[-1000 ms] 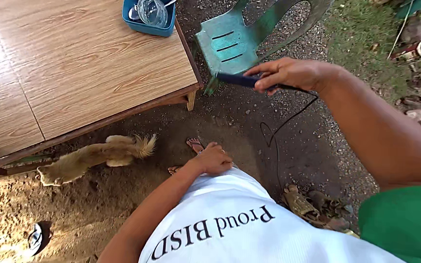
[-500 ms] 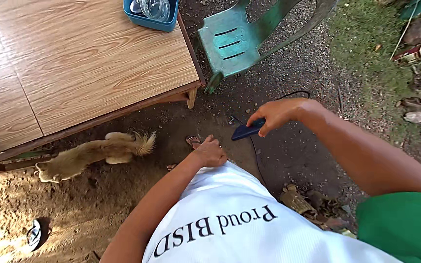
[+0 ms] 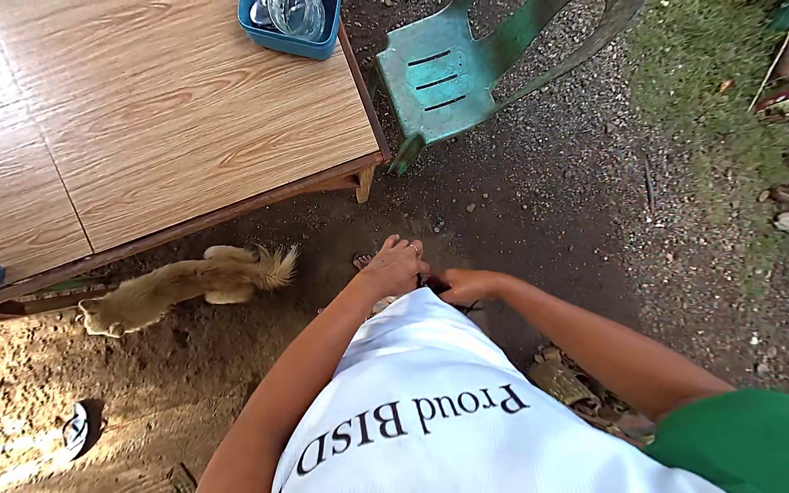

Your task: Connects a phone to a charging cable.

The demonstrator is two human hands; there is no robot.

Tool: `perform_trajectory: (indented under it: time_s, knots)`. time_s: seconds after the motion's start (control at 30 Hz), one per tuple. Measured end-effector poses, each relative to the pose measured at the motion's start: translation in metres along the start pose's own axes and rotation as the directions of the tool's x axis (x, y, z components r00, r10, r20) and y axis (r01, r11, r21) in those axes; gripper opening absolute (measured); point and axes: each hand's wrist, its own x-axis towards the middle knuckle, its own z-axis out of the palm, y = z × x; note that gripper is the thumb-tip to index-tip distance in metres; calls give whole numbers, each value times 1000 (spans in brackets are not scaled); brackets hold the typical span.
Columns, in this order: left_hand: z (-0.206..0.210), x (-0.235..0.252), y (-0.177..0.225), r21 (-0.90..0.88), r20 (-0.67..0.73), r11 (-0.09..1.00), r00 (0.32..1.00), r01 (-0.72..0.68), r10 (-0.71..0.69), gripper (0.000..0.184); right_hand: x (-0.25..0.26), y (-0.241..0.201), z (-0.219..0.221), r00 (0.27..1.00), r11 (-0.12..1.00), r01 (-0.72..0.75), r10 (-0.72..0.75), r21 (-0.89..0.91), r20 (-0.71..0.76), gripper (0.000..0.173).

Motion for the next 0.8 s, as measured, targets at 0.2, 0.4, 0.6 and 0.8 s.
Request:
perform_trajectory:
  time_s: [0.2, 0.4, 0.6, 0.8]
  knots:
    - [3, 1, 4, -70, 172, 997, 985, 30, -17, 34, -14, -7, -3, 984, 976, -177, 175, -125, -24, 36]
    - [23, 1, 22, -151, -192, 988, 981, -35, 5, 31, 8, -16, 13, 907, 907, -377, 320, -187, -275, 33]
    - [15, -10, 24, -166, 85, 986, 996, 11, 3, 26, 0, 6, 3, 977, 963, -200, 210, 179, -37, 29]
    - [0, -16, 21, -367, 101, 921, 979, -131, 180, 20, -12, 2, -1, 1000, 997, -22, 21, -71, -9, 28]
